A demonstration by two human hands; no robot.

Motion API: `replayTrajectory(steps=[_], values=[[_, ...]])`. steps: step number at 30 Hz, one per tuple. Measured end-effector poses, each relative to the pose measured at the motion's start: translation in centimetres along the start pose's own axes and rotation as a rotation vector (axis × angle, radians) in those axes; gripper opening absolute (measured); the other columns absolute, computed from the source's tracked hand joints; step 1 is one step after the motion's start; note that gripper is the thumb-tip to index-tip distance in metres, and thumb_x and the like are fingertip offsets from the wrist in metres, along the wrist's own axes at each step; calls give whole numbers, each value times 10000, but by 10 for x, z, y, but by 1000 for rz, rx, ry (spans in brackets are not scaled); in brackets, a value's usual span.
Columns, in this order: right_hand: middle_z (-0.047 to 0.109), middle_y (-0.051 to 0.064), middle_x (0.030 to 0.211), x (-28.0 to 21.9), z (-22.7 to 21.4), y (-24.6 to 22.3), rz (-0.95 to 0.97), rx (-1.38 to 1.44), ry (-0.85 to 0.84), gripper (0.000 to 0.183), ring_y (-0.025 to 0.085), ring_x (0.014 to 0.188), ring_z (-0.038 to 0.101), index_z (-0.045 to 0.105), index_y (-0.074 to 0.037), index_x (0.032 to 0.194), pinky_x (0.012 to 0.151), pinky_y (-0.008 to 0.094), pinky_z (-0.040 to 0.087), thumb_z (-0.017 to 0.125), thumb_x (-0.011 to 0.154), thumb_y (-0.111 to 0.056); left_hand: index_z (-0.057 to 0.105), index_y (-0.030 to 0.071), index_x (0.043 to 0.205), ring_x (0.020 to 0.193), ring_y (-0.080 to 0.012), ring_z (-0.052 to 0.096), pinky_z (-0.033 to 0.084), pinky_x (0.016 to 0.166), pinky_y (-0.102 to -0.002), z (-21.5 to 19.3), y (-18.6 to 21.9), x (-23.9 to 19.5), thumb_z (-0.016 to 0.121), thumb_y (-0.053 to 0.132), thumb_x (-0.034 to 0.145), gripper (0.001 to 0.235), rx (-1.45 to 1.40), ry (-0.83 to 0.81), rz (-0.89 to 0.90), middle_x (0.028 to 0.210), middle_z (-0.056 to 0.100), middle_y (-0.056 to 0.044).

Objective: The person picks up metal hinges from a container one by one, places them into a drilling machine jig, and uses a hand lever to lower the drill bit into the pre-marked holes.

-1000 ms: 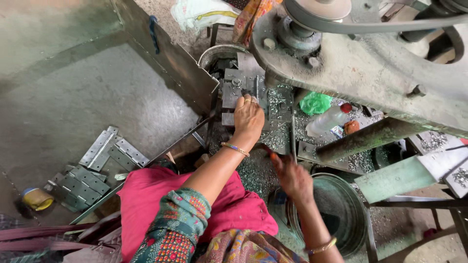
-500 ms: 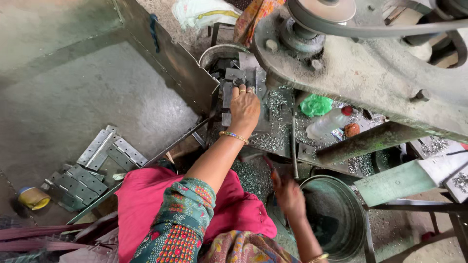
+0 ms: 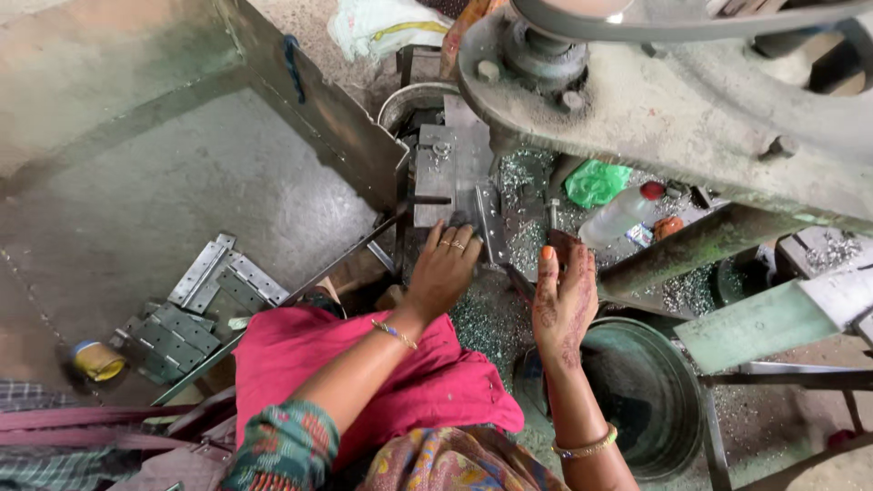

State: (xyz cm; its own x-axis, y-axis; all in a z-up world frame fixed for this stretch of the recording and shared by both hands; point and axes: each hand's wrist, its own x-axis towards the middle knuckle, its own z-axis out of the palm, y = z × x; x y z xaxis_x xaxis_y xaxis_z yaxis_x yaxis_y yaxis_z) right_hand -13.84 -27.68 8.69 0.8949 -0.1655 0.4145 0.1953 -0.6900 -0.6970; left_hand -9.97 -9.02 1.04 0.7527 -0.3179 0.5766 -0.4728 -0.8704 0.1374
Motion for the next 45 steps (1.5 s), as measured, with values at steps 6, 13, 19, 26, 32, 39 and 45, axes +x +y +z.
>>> replayTrajectory(steps=[6, 13, 19, 26, 32, 39, 45], values=[[663, 226, 1082, -2, -1, 2, 6, -22, 16, 470, 437, 1023, 633, 622, -37, 1181, 870, 500, 482, 463, 1067, -465, 632, 101, 1364, 974, -262, 664, 494, 865, -439, -3, 1, 73, 519, 25, 919, 465, -55, 11, 43, 1159, 667, -113], [730, 177, 875, 3, -4, -7, 214, -205, -178, 585, 444, 908, 680, 618, -75, 1172, 788, 539, 483, 382, 1038, -593, 727, 5, 1156, 880, -181, 581, 497, 676, -310, 30, 34, 102, 643, 85, 913, 270, 394, -543, -303, 1257, 609, -190], [725, 230, 901, 10, 1, -13, 264, -364, -277, 577, 473, 902, 676, 614, -159, 1301, 755, 572, 498, 389, 1005, -600, 712, -12, 1133, 1281, -306, 482, 354, 1043, -483, -3, 17, 53, 674, 80, 833, 316, 271, -467, -303, 1410, 535, -212], [735, 223, 924, -7, 20, 45, 214, -477, -405, 543, 461, 907, 696, 619, -168, 1265, 769, 569, 530, 391, 1008, -588, 722, -37, 1110, 1349, -331, 486, 177, 1243, -554, -3, 8, 76, 683, 125, 879, 284, 110, -445, -329, 1457, 539, -228], [732, 242, 940, -68, 34, 107, 264, -576, -555, 562, 469, 919, 692, 637, -157, 1167, 771, 564, 549, 420, 1003, -649, 751, 31, 1093, 1344, -319, 503, 154, 1240, -552, 4, -3, 53, 593, 151, 941, 250, 123, -356, -314, 1385, 621, -154], [734, 246, 1004, -3, 29, 91, 164, -529, -647, 531, 470, 1009, 672, 604, -183, 1240, 833, 574, 521, 352, 1043, -607, 770, 65, 1066, 1265, -287, 555, 98, 1213, -577, -2, -6, 70, 594, 201, 894, 282, 312, -285, -268, 1274, 691, -95], [734, 244, 1004, -66, 32, 103, 331, -582, -591, 533, 458, 983, 686, 617, -168, 1227, 812, 548, 540, 511, 911, -585, 811, 89, 901, 1252, -306, 538, 30, 1217, -568, -12, 13, 83, 613, 198, 899, 226, 301, -582, -273, 1243, 682, -151]])
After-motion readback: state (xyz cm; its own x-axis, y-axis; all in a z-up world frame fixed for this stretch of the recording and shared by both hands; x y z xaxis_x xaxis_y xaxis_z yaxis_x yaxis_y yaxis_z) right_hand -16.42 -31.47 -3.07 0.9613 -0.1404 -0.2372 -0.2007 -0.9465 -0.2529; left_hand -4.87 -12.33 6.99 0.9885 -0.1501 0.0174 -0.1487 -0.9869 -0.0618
